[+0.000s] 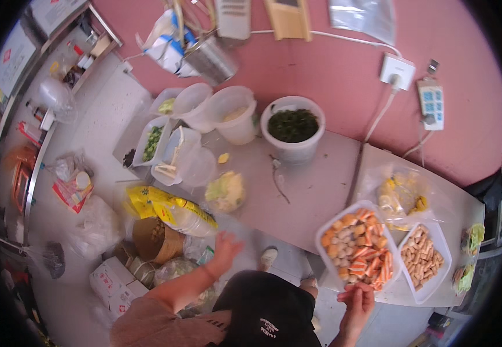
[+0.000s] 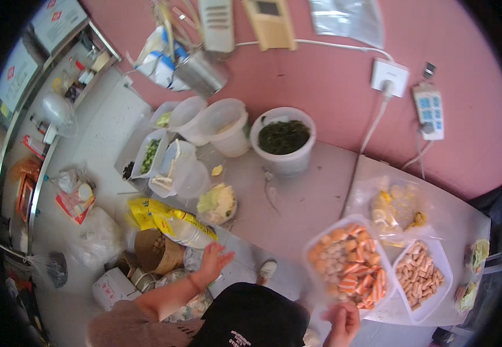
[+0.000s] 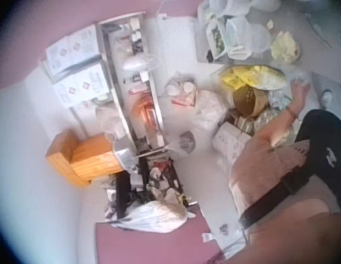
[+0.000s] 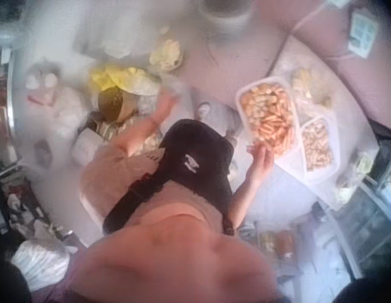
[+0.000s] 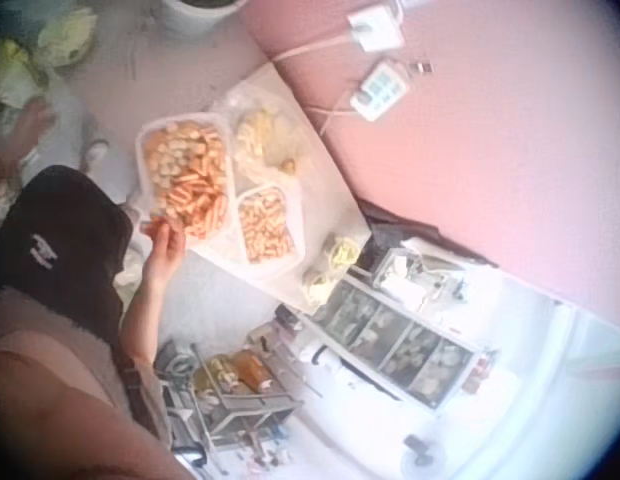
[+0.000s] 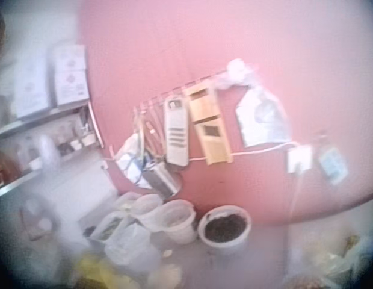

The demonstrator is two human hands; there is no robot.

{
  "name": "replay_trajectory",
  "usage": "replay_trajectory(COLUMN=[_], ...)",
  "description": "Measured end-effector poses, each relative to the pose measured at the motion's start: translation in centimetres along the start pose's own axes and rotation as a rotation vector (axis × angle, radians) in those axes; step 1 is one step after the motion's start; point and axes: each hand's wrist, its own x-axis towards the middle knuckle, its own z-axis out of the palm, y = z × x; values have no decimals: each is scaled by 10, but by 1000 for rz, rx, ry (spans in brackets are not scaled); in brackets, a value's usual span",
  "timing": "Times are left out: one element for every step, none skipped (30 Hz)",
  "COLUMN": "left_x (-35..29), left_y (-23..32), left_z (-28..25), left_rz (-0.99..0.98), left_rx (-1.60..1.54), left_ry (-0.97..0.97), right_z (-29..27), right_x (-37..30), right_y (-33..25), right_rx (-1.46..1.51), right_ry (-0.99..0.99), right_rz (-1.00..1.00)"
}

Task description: The person assembles food items into small clear plastic cups. They add noodles, vegetables, and other ingredients from various containers on the counter, layering them into the cups.

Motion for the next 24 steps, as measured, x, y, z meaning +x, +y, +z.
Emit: replay_trajectory(left_x=[24, 66, 108, 128, 146, 127, 115, 124, 137, 137, 135, 103, 72, 52, 33, 16, 0, -14, -28, -41, -52, -64, -76, -87], left_y=[17, 8, -1, -7, -10, 15, 34, 28, 11, 9, 8, 29, 49, 63, 73, 80, 85, 88, 92, 96, 102, 103, 101, 104], left_z=[-1, -26, -49, -54, -62, -21, -2, -16, -35, -35, -34, -24, -20, -19, -20, -18, -14, -9, -1, 12, 22, 38, 51, 63], left_rz=[27, 262, 526, 592, 665, 330, -1, 102, 204, 205, 208, 113, 27, 5, -22, -46, -63, -81, -101, -73, -47, -20, 10, 6], left_rx=[-102, 192, 461, 556, 652, 177, -286, -194, -101, -80, -57, -92, -127, -55, 16, 89, 126, 166, 211, 249, 289, 322, 347, 399], left_ry=[-9, -107, -139, -174, -198, -132, -49, -44, -37, -60, -83, -123, -152, -199, -248, -297, -362, -433, -513, -569, -632, -707, -727, -777], right_z=[29, 50, 74, 95, 113, 128, 141, 152, 161, 166, 168, 167, 167, 167, 168, 167, 165, 164, 163, 158, 154, 144, 133, 122], right_x=[-2, -4, -6, -8, -11, -14, -18, -23, -27, -28, -31, -32, -33, -34, -35, -36, -37, -39, -42, -43, -41, -33, -27, -29], right_y=[1, 10, 13, 17, 21, 25, 30, 36, 41, 46, 53, 59, 64, 68, 72, 75, 76, 72, 66, 58, 55, 48, 32, 25], right_rx=[-2, -27, -47, -68, -96, -124, -143, -121, -99, -85, -98, -127, -152, -175, -192, -206, -214, -166, -114, -70, -28, 8, -51, -126], right_ry=[-70, -117, -233, -341, -394, -428, -478, -494, -511, -507, -483, -455, -440, -430, -408, -388, -365, -332, -290, -229, -223, -211, -263, -232], right_rz=[28, 70, 89, 101, 139, 174, 208, 235, 261, 280, 267, 251, 238, 222, 217, 212, 207, 188, 165, 128, 128, 116, 75, 86])
